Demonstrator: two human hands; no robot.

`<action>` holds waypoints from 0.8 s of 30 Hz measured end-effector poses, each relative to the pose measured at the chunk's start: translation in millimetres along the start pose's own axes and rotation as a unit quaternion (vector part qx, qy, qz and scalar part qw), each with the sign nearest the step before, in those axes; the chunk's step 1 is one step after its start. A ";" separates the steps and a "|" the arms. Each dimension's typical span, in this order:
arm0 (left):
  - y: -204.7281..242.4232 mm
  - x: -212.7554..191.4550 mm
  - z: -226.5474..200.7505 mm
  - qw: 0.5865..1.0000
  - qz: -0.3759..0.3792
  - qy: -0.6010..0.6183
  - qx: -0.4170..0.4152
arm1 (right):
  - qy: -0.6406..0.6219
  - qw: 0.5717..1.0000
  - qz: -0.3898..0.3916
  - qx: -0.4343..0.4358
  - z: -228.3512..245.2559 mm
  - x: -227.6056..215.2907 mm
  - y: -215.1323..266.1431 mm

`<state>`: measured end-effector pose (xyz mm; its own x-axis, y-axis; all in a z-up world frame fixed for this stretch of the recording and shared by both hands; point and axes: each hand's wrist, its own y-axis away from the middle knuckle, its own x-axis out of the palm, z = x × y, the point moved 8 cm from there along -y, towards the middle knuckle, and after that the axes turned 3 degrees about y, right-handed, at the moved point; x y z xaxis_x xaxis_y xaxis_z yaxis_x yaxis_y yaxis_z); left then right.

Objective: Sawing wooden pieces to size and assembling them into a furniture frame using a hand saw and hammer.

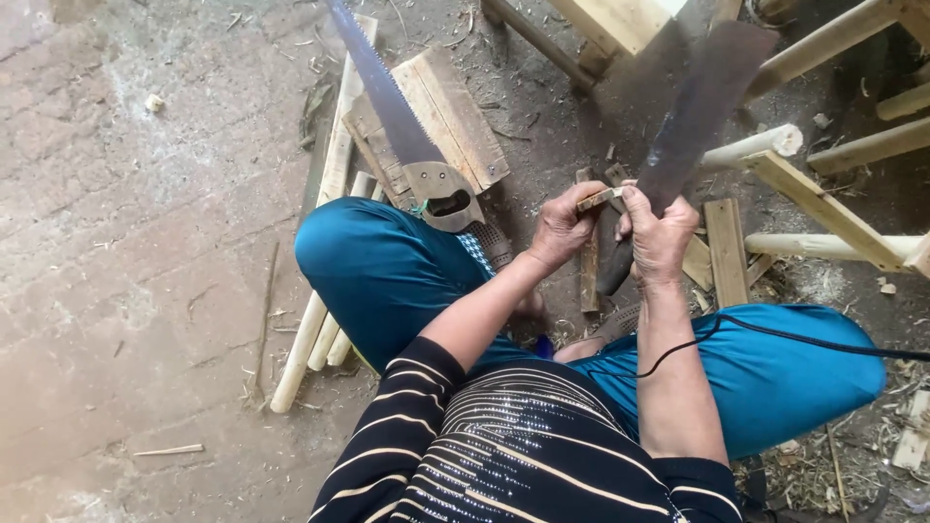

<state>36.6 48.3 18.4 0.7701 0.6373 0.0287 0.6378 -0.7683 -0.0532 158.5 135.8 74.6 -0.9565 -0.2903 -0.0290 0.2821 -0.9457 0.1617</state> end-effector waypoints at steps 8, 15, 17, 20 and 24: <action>-14.4 -11.9 -4.3 0.998 -0.034 0.057 -0.010 | 0.216 0.967 -0.050 -0.123 11.1 28.5 59.9; -15.2 -4.9 -1.1 0.998 -0.021 0.016 -0.052 | 0.214 0.939 -0.121 -0.240 43.2 7.2 31.2; -15.5 -4.4 -0.5 0.999 -0.006 0.029 -0.044 | 0.170 0.965 -0.064 -0.191 41.8 15.8 24.8; -15.9 -3.4 0.9 0.999 -0.009 0.027 -0.040 | 0.160 0.972 -0.058 -0.163 33.4 16.1 25.1; -12.2 -1.9 -8.5 0.999 0.008 0.019 -0.026 | 0.208 0.955 -0.065 -0.199 46.3 17.3 30.7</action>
<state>27.5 56.0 27.4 0.7797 0.6227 0.0653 0.6241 -0.7813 -0.0025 147.2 108.5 124.7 -0.8961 -0.1215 -0.4268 0.2483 -0.9345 -0.2551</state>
